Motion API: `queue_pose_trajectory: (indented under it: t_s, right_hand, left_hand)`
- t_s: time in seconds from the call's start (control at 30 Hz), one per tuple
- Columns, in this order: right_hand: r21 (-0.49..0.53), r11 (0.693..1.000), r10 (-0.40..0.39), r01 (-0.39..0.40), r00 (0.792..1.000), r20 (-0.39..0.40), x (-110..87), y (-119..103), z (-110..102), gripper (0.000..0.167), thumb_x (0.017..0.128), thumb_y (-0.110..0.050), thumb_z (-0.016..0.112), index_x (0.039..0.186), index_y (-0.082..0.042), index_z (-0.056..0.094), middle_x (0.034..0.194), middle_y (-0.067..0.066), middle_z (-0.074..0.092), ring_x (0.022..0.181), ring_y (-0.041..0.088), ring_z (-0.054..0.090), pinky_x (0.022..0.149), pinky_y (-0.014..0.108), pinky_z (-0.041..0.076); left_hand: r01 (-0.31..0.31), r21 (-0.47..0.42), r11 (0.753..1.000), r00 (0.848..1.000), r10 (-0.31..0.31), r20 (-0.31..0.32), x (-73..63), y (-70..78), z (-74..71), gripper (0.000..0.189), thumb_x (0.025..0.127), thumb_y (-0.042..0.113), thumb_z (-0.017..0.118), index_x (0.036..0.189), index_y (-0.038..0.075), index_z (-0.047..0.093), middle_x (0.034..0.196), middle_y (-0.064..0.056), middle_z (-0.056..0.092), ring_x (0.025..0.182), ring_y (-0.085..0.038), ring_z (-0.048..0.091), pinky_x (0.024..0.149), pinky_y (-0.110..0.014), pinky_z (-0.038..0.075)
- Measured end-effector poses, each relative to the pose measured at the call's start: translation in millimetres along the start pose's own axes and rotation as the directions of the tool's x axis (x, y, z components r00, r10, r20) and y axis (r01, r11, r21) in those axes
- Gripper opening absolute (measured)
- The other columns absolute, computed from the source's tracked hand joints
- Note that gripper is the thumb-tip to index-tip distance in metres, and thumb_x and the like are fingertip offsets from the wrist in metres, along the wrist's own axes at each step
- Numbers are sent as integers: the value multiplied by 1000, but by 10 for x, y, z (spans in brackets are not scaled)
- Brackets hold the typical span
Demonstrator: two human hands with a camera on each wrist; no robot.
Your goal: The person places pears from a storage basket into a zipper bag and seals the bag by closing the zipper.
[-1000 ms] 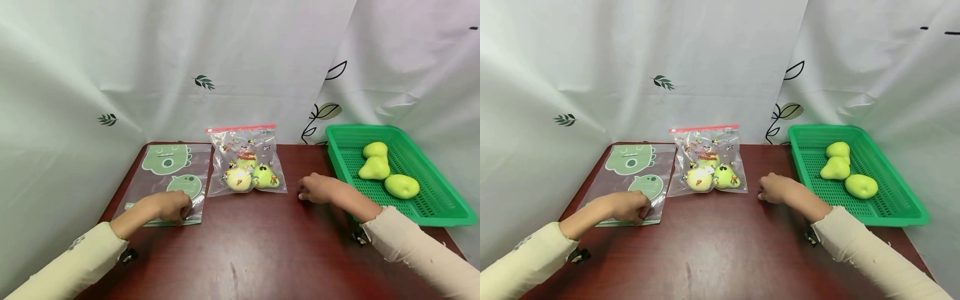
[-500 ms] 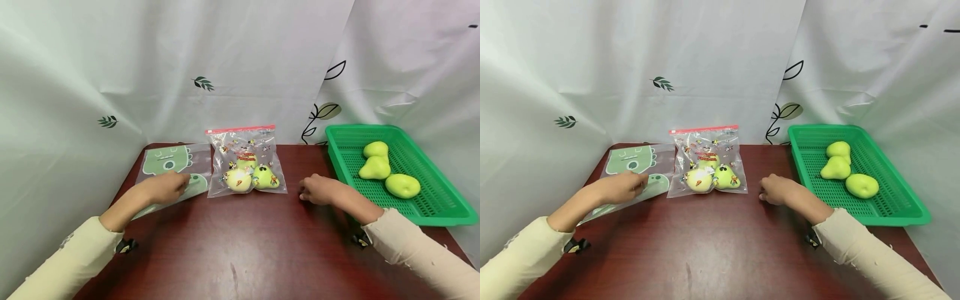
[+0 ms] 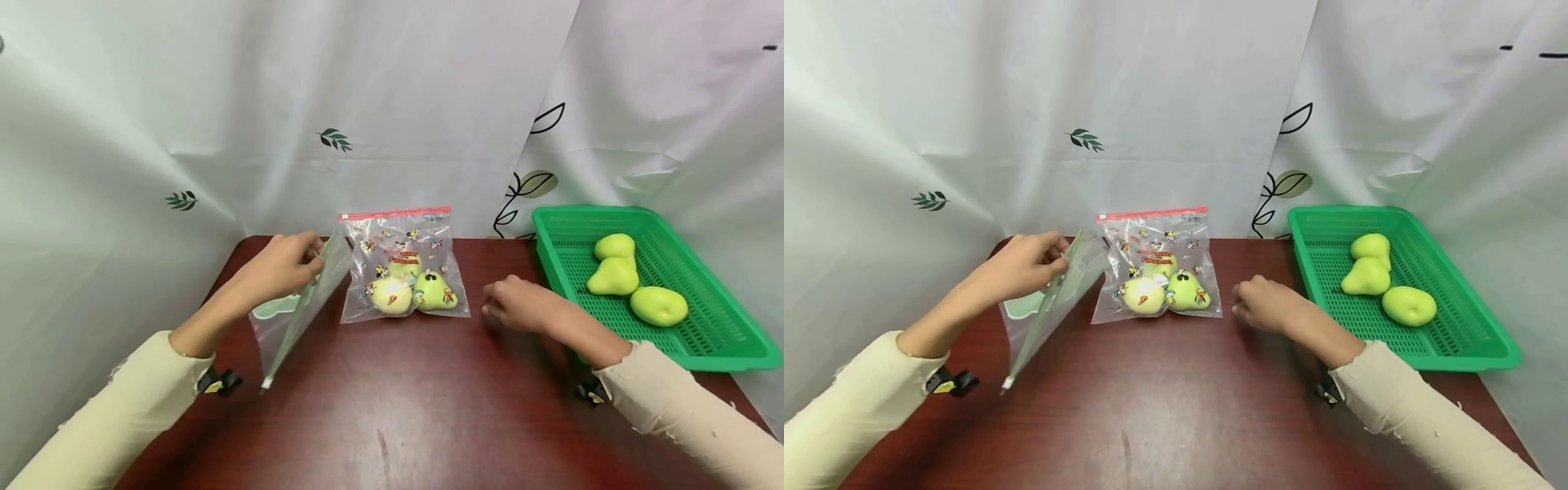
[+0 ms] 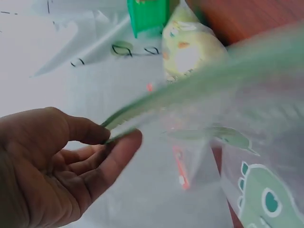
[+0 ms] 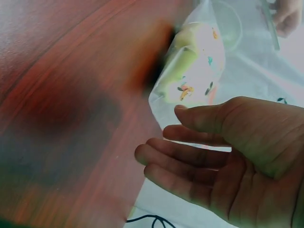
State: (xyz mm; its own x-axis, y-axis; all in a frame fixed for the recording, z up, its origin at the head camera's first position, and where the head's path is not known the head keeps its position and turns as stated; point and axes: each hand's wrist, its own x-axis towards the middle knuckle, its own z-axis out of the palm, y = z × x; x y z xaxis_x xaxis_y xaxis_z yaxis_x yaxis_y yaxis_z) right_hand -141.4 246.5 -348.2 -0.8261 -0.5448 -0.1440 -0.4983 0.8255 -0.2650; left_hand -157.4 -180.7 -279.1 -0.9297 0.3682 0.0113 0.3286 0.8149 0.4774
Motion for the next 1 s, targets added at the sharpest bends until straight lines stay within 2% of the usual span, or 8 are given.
queue_pose_trajectory:
  t_s: [0.13,0.23,0.3,0.37,0.57,0.73,0.83,1.0]
  right_hand:
    - [-2,999,-43,43,997,-68,1,-50,-17,4,104,-10,78,103,-6,80,86,1,76,75,11,65,68,32,64]
    - [13,998,-61,63,992,-111,0,-86,-33,4,104,-10,78,103,-7,81,88,0,78,76,10,66,68,33,64]
    - [26,997,-68,72,989,-134,-1,-103,-43,5,104,-11,78,105,-7,82,90,-1,79,77,10,66,69,32,65]
    - [29,996,-84,90,984,-160,-3,-124,-59,6,105,-11,78,104,-8,83,91,-1,80,77,8,67,69,32,64]
    - [14,987,-151,161,952,-268,-36,-204,-138,7,105,-10,78,101,-10,84,94,1,83,79,6,70,73,34,67]
    - [-2,982,-181,191,929,-322,-84,-269,-187,14,109,-15,74,96,-14,80,80,-8,71,72,4,60,69,28,59]
    - [28,983,-161,181,926,-343,-104,-298,-202,22,115,-25,68,96,-17,78,74,-9,61,71,5,55,70,28,54]
    - [100,986,-91,131,939,-333,-130,-322,-227,31,114,-43,68,115,-15,83,93,-8,79,83,4,68,81,34,65]
  left_hand:
    - [50,-168,984,998,-55,-26,105,207,12,25,107,12,58,130,2,63,111,-17,80,68,-17,78,64,-32,70]
    - [40,-284,958,997,-58,-55,195,349,45,51,105,5,61,155,8,52,112,-20,75,69,-23,80,63,-36,72]
    - [14,-319,948,997,-39,-71,253,440,77,73,103,1,63,170,18,40,111,-20,73,69,-25,80,62,-38,73]
    - [-4,-307,952,996,-22,-82,311,531,106,79,103,2,65,174,24,39,111,-18,73,67,-25,80,61,-38,72]
    - [5,-307,952,997,-28,-70,479,766,185,43,106,10,69,148,8,64,111,-17,77,66,-23,83,61,-35,71]
    - [19,-343,939,996,-48,-77,580,912,234,25,103,10,74,126,3,67,96,-14,83,75,-35,85,61,-36,72]
    - [23,-361,932,994,-58,-88,627,992,246,21,102,10,77,119,3,67,90,-13,84,78,-39,85,62,-37,73]
    - [7,-373,928,991,-56,-120,689,1086,238,16,101,11,76,112,3,68,91,-15,85,76,-39,85,57,-36,72]
